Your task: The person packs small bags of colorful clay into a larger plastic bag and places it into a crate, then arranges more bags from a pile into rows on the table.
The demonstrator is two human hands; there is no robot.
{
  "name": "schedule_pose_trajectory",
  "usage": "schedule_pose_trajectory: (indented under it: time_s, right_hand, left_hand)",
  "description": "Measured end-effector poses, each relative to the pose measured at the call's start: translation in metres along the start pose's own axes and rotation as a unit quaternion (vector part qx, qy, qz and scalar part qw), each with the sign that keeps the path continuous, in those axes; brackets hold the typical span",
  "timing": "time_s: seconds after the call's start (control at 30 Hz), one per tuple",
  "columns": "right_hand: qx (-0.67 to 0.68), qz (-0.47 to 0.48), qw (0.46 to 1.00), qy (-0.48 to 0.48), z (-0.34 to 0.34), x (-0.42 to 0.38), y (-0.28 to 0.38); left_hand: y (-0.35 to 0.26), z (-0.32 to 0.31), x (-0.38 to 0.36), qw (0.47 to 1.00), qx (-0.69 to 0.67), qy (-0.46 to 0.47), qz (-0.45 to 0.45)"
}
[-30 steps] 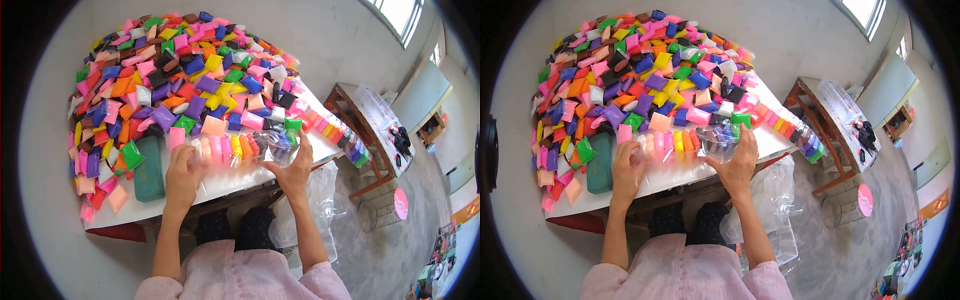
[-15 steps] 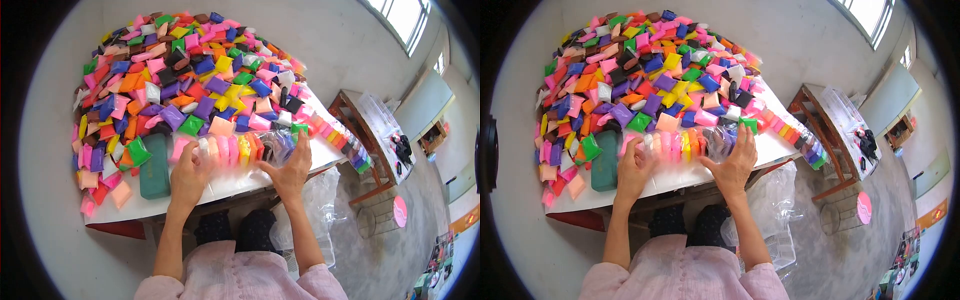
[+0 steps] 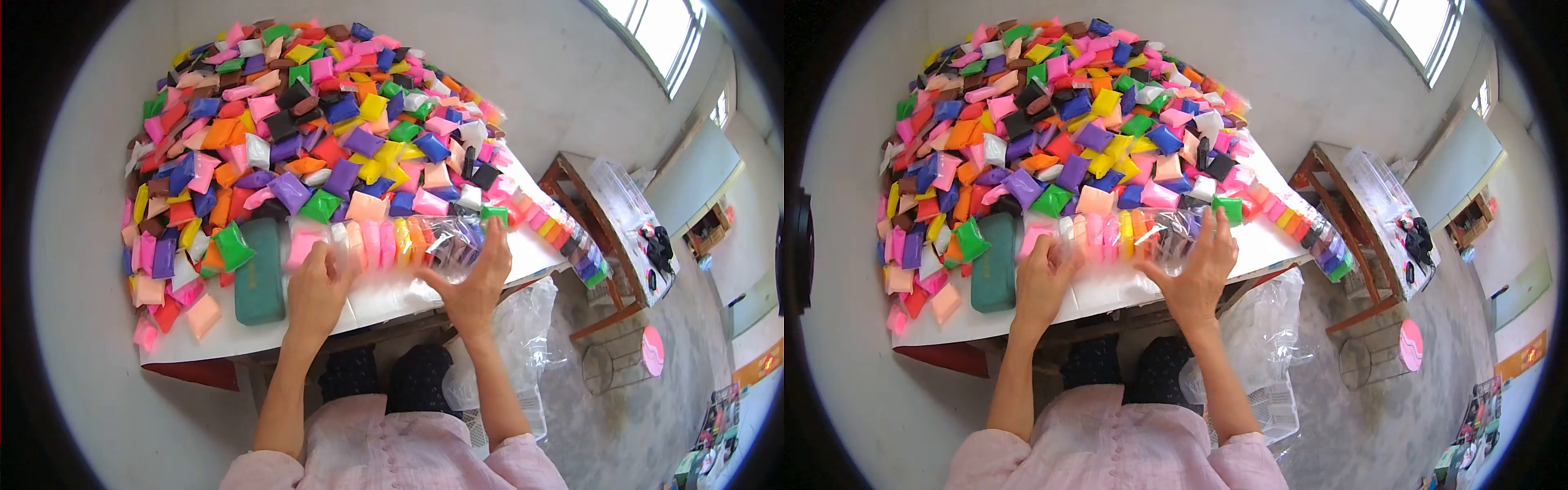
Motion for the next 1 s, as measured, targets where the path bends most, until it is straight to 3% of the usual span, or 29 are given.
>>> schedule_pose_trajectory:
  time_s: [0.1,0.37,0.4,0.53,0.63,0.77,0.87,1.0]
  right_hand:
    - [0.042,0.004,0.999,0.016,0.024,-0.001,-0.022]
    - [0.130,-0.125,0.977,0.113,0.019,0.009,-0.093]
    - [0.130,-0.100,0.983,0.082,0.018,0.011,-0.094]
    - [0.155,-0.188,0.969,0.047,0.003,0.006,-0.111]
    - [0.106,-0.172,0.978,0.047,0.001,0.006,-0.109]
    - [0.140,-0.219,0.963,0.069,0.004,0.008,-0.109]
    - [0.083,-0.099,0.991,0.035,0.005,0.012,-0.100]
    - [0.038,-0.069,0.996,0.052,0.008,0.011,-0.092]
  left_hand:
    - [0.001,0.005,-0.002,1.000,-0.017,0.000,0.003]
    - [0.010,0.001,-0.001,1.000,-0.008,0.023,-0.019]
    - [0.009,0.002,0.000,1.000,-0.008,0.024,-0.014]
    - [0.006,0.003,0.001,1.000,0.006,0.009,-0.002]
    - [0.007,0.003,0.002,0.999,0.024,0.012,-0.020]
    - [0.007,0.003,0.002,1.000,0.004,0.021,-0.009]
    - [0.009,0.002,0.001,1.000,0.017,0.017,-0.016]
    - [0.005,0.005,0.000,0.999,0.029,0.008,-0.019]
Point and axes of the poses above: each hand's wrist, its own x-axis towards the middle knuckle, its own z-axis out of the back of the hand, y = z × x, the point moved 6 cm from there along x, towards the middle knuckle, and after that the axes turned 8 degrees about -z, right-handed, at the moved point
